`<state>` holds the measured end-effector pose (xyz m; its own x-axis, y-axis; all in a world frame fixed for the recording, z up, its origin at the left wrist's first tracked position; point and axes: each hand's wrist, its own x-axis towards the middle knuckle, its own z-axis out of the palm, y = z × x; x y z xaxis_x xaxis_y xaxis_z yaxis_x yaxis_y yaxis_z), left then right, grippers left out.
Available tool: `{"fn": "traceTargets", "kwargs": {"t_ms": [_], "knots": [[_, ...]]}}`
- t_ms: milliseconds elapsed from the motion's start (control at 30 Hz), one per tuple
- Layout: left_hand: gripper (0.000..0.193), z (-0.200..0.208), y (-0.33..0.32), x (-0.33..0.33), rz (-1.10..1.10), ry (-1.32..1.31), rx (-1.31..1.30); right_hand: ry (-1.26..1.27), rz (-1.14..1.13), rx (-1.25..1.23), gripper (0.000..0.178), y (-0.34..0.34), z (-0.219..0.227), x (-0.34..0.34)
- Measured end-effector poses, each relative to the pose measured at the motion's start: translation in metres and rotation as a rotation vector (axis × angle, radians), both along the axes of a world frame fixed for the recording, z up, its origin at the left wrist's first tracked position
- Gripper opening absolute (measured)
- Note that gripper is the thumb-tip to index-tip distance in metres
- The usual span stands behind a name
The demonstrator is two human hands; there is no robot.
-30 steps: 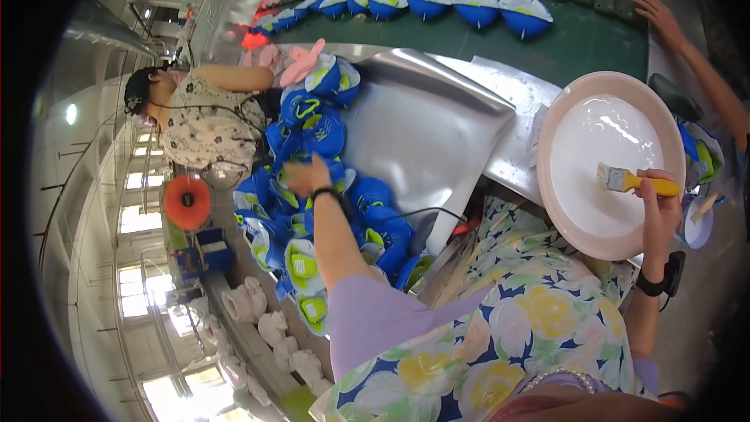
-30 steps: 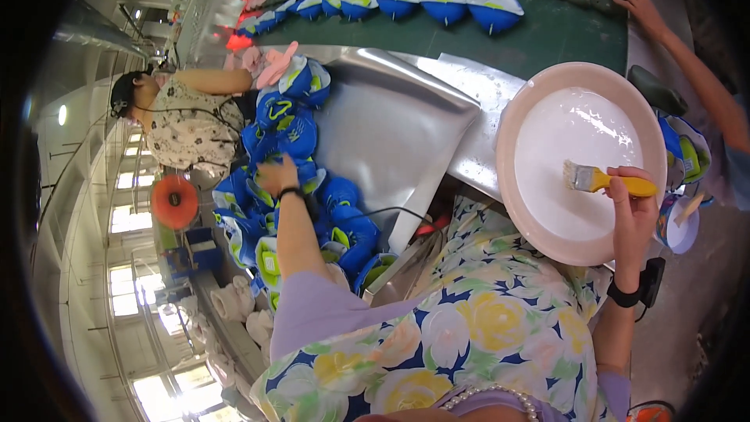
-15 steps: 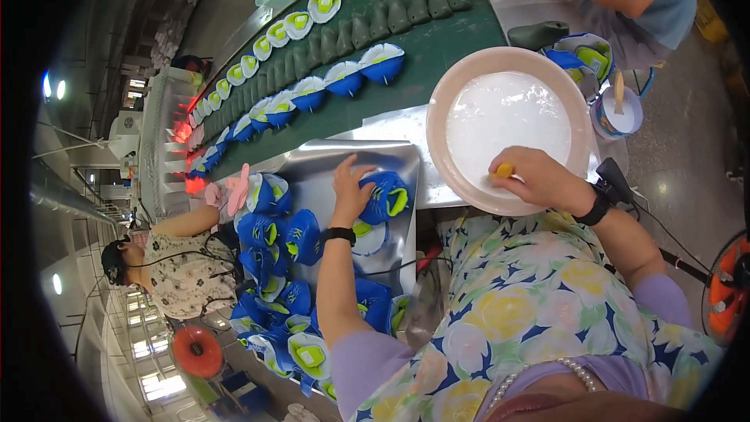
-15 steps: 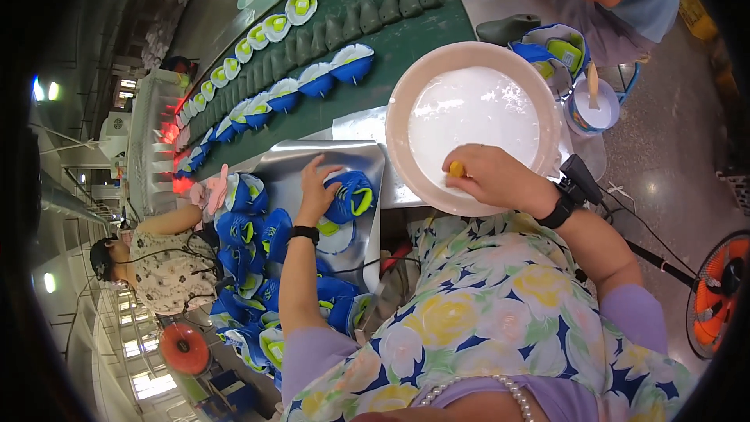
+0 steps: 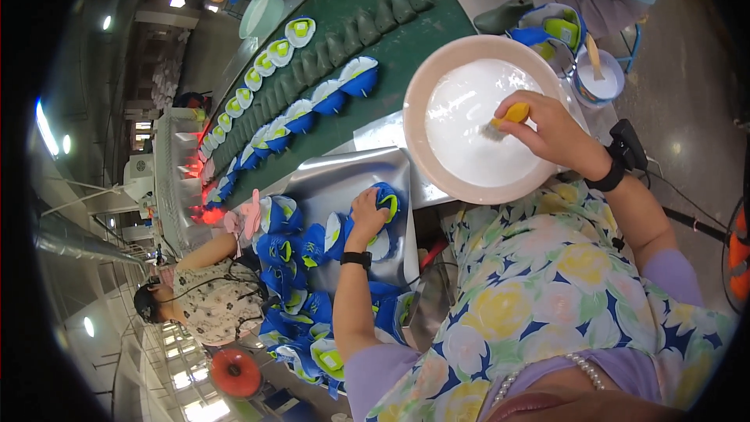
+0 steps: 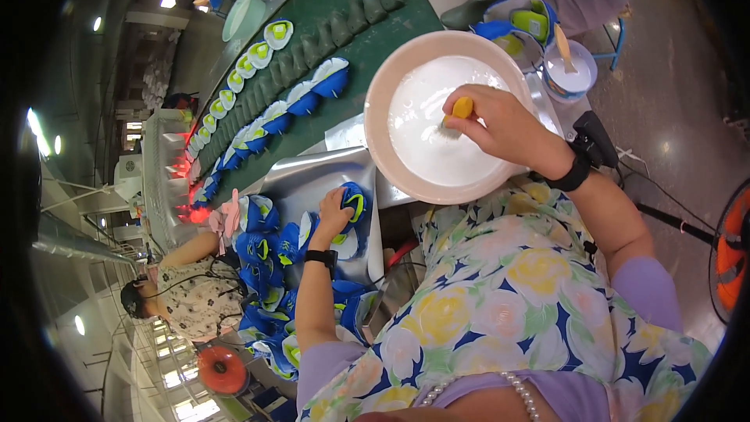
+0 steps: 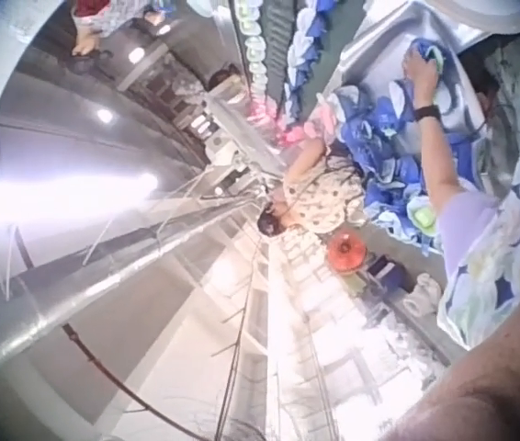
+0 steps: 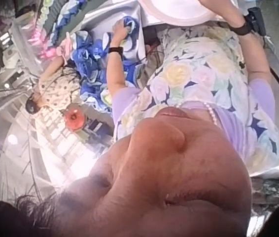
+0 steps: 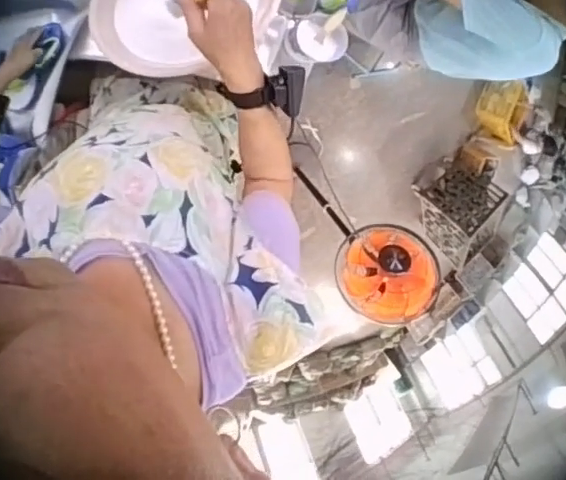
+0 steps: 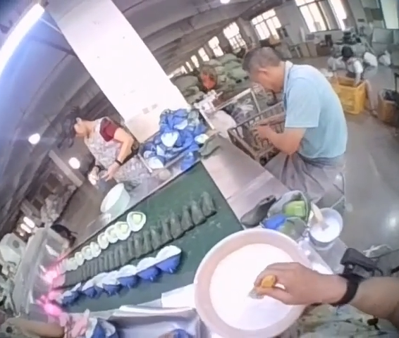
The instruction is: Apply white adhesive glue to the interior lining of shoe uppers using a brush.
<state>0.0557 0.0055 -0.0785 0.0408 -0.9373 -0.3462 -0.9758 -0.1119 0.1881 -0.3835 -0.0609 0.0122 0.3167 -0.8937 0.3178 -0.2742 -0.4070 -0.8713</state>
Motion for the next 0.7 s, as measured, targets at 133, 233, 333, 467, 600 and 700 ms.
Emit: {"fn": "traceTargets", "kwargs": {"t_ms": [133, 233, 333, 467, 600, 700], "knots": [[0.043, 0.0, -0.002, 0.005, -0.149, -0.217, -0.134, -0.021, -0.035, 0.062, 0.016, 0.008, -0.007, -0.011], [0.032, 0.029, -0.029, 0.013, 0.012, 0.084, -0.311, 0.058, -0.09, -0.134, 0.016, 0.007, -0.016, -0.017], [0.038, 0.101, -0.044, -0.04, 0.283, 1.023, -0.202, 0.003, -0.125, -0.098, 0.016, 0.003, -0.013, -0.027], [0.052, 0.123, -0.049, -0.088, -0.218, 0.539, -0.267, -0.205, -0.088, 0.087, 0.013, -0.009, 0.0, -0.024], [0.051, 0.117, -0.045, -0.147, 0.125, 1.162, -0.093, -0.477, -0.086, 0.067, 0.016, -0.016, 0.02, -0.008], [0.055, 0.122, -0.047, -0.18, 0.141, 1.289, -0.095, -0.385, -0.182, -0.115, 0.018, -0.016, 0.03, -0.005]]}}
